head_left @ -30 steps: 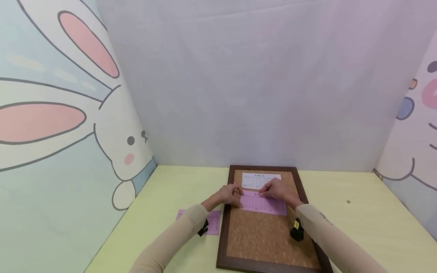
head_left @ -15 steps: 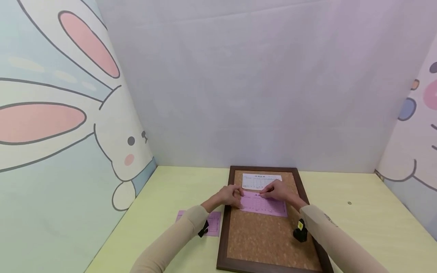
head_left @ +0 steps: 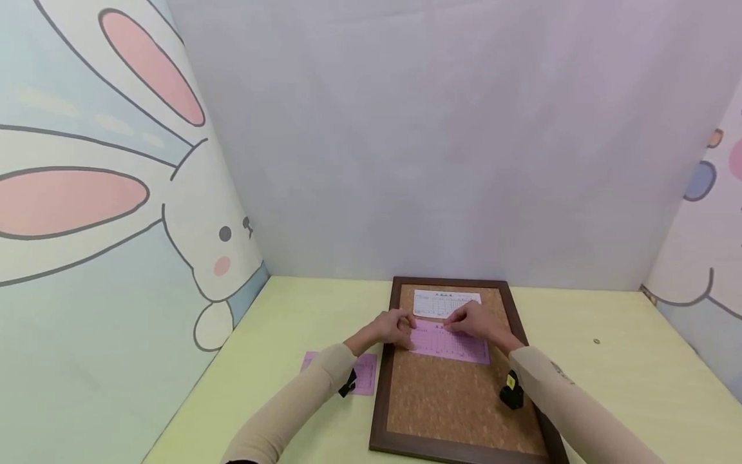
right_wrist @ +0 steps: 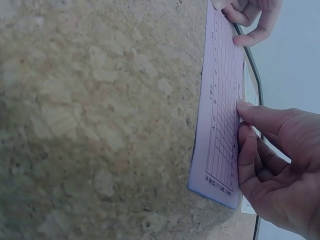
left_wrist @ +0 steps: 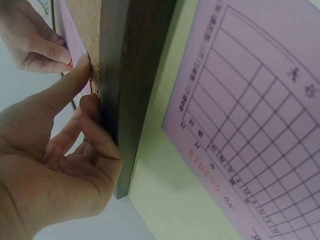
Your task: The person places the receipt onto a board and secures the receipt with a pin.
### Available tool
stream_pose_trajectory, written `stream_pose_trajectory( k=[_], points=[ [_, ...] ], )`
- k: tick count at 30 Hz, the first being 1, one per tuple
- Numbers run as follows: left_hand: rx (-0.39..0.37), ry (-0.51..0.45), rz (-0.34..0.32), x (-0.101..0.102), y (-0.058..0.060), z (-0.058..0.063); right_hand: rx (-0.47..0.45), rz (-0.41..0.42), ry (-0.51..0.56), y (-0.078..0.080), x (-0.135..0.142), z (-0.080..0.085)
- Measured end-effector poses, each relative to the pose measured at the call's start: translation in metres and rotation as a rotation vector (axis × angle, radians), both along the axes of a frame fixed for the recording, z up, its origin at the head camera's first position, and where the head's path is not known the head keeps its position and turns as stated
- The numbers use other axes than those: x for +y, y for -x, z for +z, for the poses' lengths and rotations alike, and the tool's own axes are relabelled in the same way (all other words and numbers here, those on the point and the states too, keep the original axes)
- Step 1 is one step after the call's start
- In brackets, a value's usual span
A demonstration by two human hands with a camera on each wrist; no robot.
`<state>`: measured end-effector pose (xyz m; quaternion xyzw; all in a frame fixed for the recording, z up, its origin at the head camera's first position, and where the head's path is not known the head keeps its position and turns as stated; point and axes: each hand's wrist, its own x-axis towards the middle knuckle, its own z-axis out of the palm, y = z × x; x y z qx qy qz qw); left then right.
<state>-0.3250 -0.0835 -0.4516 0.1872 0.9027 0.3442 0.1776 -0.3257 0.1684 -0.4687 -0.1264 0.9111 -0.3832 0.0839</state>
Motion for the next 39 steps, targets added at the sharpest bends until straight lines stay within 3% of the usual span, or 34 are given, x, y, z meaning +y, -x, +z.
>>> stream_pose_trajectory(
  k=[3, 8, 13, 16, 23, 28, 34, 39],
  points=[
    [-0.011, -0.003, -0.013, 0.002, -0.001, 0.003, -0.007, 0.008, -0.014, -0.002, 0.003, 0.001],
    [-0.013, -0.003, -0.021, 0.003, -0.001, 0.006, 0.016, 0.102, -0.005, -0.008, 0.013, 0.004],
    [0.000, -0.001, -0.027, 0.002, 0.005, 0.014, -0.039, 0.236, -0.010, -0.013, 0.027, 0.025],
    [0.002, -0.001, -0.024, 0.002, 0.006, 0.015, -0.059, 0.267, -0.011, -0.017, 0.043, 0.032],
    [-0.025, -0.015, -0.051, 0.007, 0.000, 0.011, -0.033, 0.185, -0.032, -0.036, 0.100, 0.035],
    [0.010, 0.005, -0.068, -0.004, -0.007, 0.008, -0.007, 0.125, -0.079, -0.045, 0.123, 0.034],
    [0.054, 0.008, -0.093, -0.019, -0.007, 0.008, -0.111, 0.155, -0.009, -0.043, 0.131, 0.026],
    [-0.027, -0.046, -0.106, -0.038, -0.017, 0.014, -0.258, 0.154, 0.165, -0.046, 0.140, 0.014]
  ],
)
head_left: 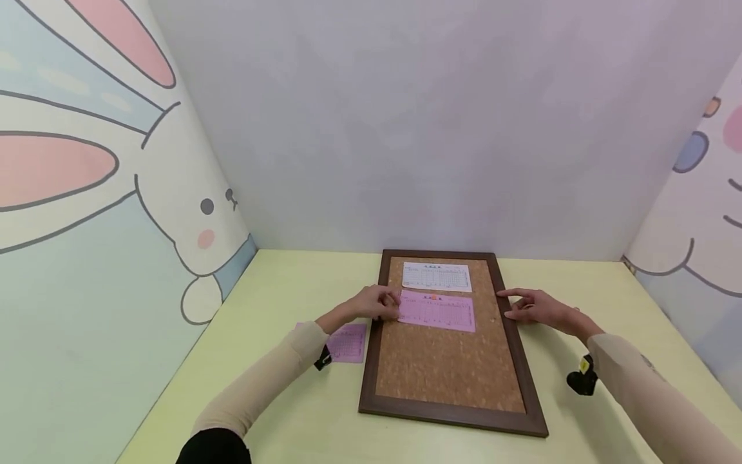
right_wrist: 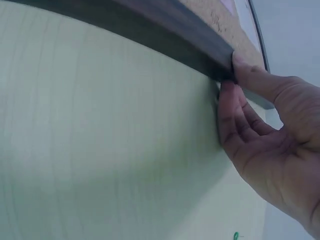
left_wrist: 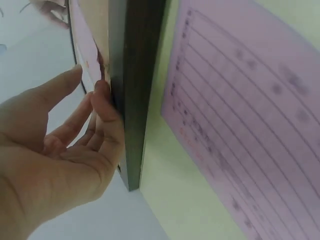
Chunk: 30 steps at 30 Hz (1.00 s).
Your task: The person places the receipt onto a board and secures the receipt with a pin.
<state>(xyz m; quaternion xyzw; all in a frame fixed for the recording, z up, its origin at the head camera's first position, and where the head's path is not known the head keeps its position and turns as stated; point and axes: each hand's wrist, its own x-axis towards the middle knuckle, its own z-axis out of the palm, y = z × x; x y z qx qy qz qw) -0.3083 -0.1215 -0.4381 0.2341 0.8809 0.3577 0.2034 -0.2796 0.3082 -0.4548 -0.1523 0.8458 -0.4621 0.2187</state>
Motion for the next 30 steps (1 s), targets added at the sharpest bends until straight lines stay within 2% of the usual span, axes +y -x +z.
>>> stream_pose_trajectory(
  k=[4, 9, 13, 16, 19, 23, 28, 30],
  points=[
    [-0.056, 0.059, -0.009, -0.037, -0.011, 0.011, -0.060, 0.002, 0.056, -0.003, 0.004, -0.008],
    [-0.025, 0.203, 0.087, -0.099, -0.025, 0.023, -0.095, 0.009, 0.073, -0.003, 0.002, -0.006],
    [0.038, 0.283, 0.161, -0.142, -0.040, 0.019, -0.145, 0.019, 0.056, -0.001, 0.001, -0.002],
    [0.072, 0.298, 0.200, -0.166, -0.051, 0.013, -0.162, 0.012, 0.048, 0.000, 0.002, 0.000],
    [0.121, 0.325, 0.222, -0.181, -0.059, 0.009, -0.167, 0.011, 0.043, 0.002, 0.002, 0.000],
    [0.170, 0.352, 0.257, -0.191, -0.066, 0.007, -0.165, 0.015, 0.037, 0.004, 0.002, 0.000],
    [0.127, 0.294, 0.283, -0.193, -0.067, 0.007, -0.164, 0.018, 0.014, 0.002, 0.000, 0.003],
    [0.131, 0.274, 0.280, -0.192, -0.066, 0.005, -0.166, 0.015, 0.005, 0.001, -0.001, 0.005]
  ],
)
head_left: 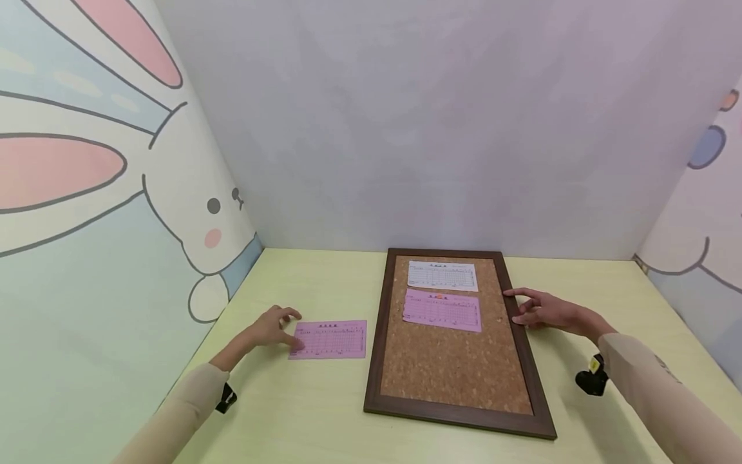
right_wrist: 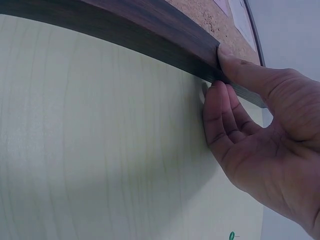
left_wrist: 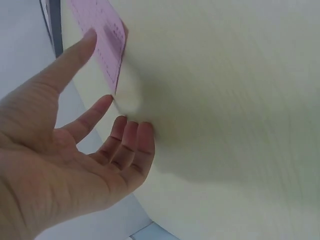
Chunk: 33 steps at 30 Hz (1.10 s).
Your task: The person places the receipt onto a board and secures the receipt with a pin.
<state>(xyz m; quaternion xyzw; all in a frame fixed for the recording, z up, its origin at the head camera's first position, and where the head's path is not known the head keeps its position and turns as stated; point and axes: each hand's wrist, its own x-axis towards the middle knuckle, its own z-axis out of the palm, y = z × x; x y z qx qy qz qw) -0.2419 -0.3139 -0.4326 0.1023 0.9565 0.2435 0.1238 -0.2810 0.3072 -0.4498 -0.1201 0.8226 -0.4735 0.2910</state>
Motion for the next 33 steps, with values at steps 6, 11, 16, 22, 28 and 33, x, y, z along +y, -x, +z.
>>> stream_pose_trajectory(
  k=[6, 11, 16, 22, 28, 33],
  points=[
    [0.039, -0.019, -0.004, 0.003, 0.001, -0.004, -0.005, 0.009, 0.004, 0.003, -0.001, 0.001],
    [0.018, -0.044, 0.003, 0.005, 0.001, -0.005, -0.008, -0.004, -0.016, 0.002, -0.001, 0.000],
    [-0.012, -0.064, -0.002, 0.008, 0.003, -0.004, -0.010, -0.004, -0.008, 0.001, 0.001, -0.001],
    [-0.100, -0.152, 0.058, 0.012, 0.005, -0.003, -0.006, 0.003, -0.020, 0.002, 0.003, -0.001],
    [-0.092, -0.184, 0.124, 0.017, 0.002, -0.001, -0.005, 0.003, -0.011, 0.001, 0.002, -0.001],
    [-0.092, -0.187, 0.178, 0.018, 0.002, -0.004, 0.002, 0.004, 0.000, 0.000, 0.002, -0.003]
  ],
)
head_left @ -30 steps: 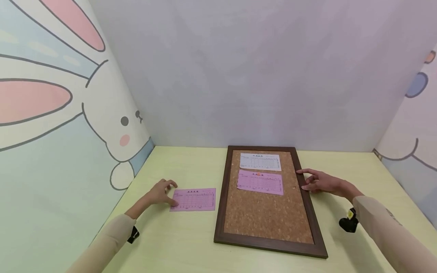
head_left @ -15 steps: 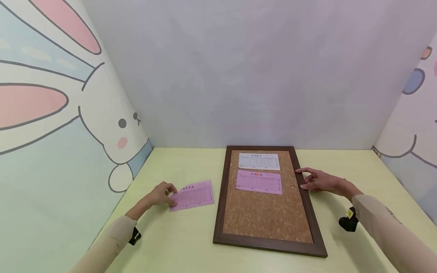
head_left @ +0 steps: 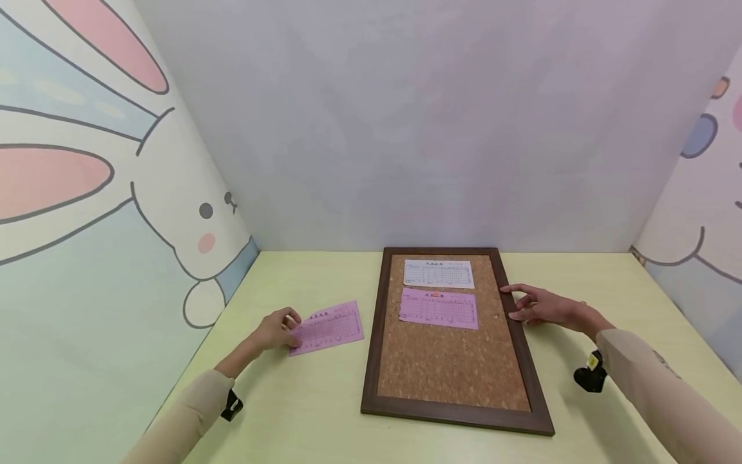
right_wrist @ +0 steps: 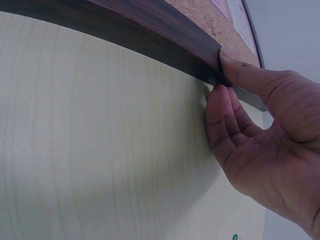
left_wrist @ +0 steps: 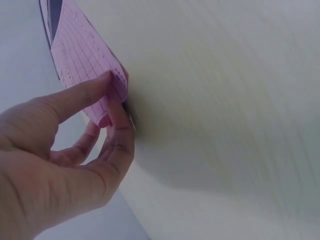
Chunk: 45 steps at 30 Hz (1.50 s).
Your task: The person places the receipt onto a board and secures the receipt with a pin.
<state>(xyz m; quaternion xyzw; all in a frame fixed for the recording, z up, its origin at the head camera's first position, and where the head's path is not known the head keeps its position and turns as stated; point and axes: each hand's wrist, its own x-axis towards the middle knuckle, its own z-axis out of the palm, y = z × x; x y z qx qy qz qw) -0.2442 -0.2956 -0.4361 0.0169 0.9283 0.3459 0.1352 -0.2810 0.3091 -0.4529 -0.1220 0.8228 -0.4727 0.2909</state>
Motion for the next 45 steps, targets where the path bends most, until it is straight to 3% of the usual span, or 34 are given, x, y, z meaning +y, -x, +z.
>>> stream_pose_trajectory(
  k=[10, 16, 25, 33, 45],
  points=[
    [-0.075, -0.032, 0.129, -0.008, 0.003, 0.004, 0.010, -0.009, -0.014, -0.001, -0.005, 0.004],
    [-0.116, -0.159, 0.169, -0.012, 0.005, 0.008, 0.009, -0.016, -0.016, -0.002, -0.006, 0.008],
    [-0.086, -0.312, 0.253, -0.014, 0.010, 0.014, 0.008, -0.025, -0.009, -0.003, -0.006, 0.006],
    [-0.049, -0.419, 0.250, -0.006, 0.016, 0.028, 0.018, -0.023, -0.015, -0.005, -0.001, 0.004],
    [-0.057, -0.476, 0.142, 0.042, 0.009, 0.042, 0.073, -0.022, -0.073, -0.005, -0.009, 0.011]
  ],
)
